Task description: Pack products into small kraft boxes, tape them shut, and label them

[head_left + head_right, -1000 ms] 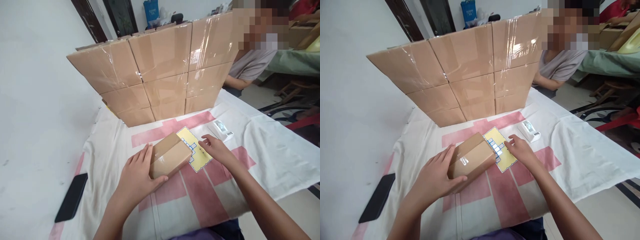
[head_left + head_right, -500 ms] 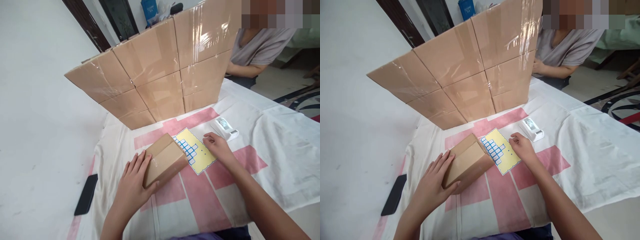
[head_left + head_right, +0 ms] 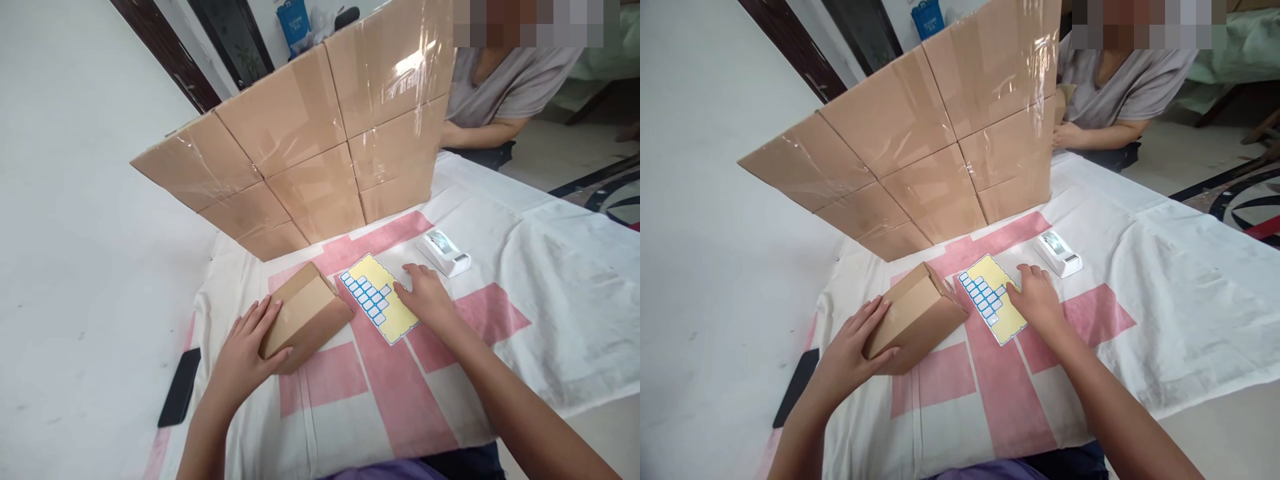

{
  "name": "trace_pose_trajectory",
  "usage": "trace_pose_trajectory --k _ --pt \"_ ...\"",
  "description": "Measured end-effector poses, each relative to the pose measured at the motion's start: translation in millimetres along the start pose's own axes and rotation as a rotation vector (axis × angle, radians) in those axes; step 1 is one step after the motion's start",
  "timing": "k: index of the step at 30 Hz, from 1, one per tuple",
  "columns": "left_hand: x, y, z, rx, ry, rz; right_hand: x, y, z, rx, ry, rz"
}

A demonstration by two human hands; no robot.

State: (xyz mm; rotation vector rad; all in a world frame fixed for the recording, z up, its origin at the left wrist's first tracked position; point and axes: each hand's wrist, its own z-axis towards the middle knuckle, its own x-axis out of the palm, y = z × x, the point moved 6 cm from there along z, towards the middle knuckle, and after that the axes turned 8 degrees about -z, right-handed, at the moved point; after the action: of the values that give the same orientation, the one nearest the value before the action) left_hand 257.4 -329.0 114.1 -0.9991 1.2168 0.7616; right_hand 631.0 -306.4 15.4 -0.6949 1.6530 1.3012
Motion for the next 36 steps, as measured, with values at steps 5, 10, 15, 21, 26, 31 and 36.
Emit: trace_pose_trajectory --k 5,10,15,21,26,31,36 --pt "-10.4 -10 7 0.008 0.036 0.012 5 -3 3 -0.021 0.005 0.031" --pt "-16.1 -13 13 -0.011 0.072 0.039 5 -5 3 -0.037 -0.027 0.041" --pt "-20.9 -47 -2 0.129 -0.194 0.048 3 -4 3 -0.019 -0.001 0.032" --pt "43.8 -146 -22 0.534 -0.359 -0.395 3 -12 6 0.028 0.029 0.213" --pt "141.9 -177 30 0.292 0.030 -0.332 10 -9 4 0.053 0.108 0.353" --pt "172.1 -172 38 0.200 0.113 -0.266 4 7 -3 -0.068 -0.063 0.021" --pt "168.2 -168 21 0.288 0.111 -0.268 17 12 -12 -0.035 0.139 0.142"
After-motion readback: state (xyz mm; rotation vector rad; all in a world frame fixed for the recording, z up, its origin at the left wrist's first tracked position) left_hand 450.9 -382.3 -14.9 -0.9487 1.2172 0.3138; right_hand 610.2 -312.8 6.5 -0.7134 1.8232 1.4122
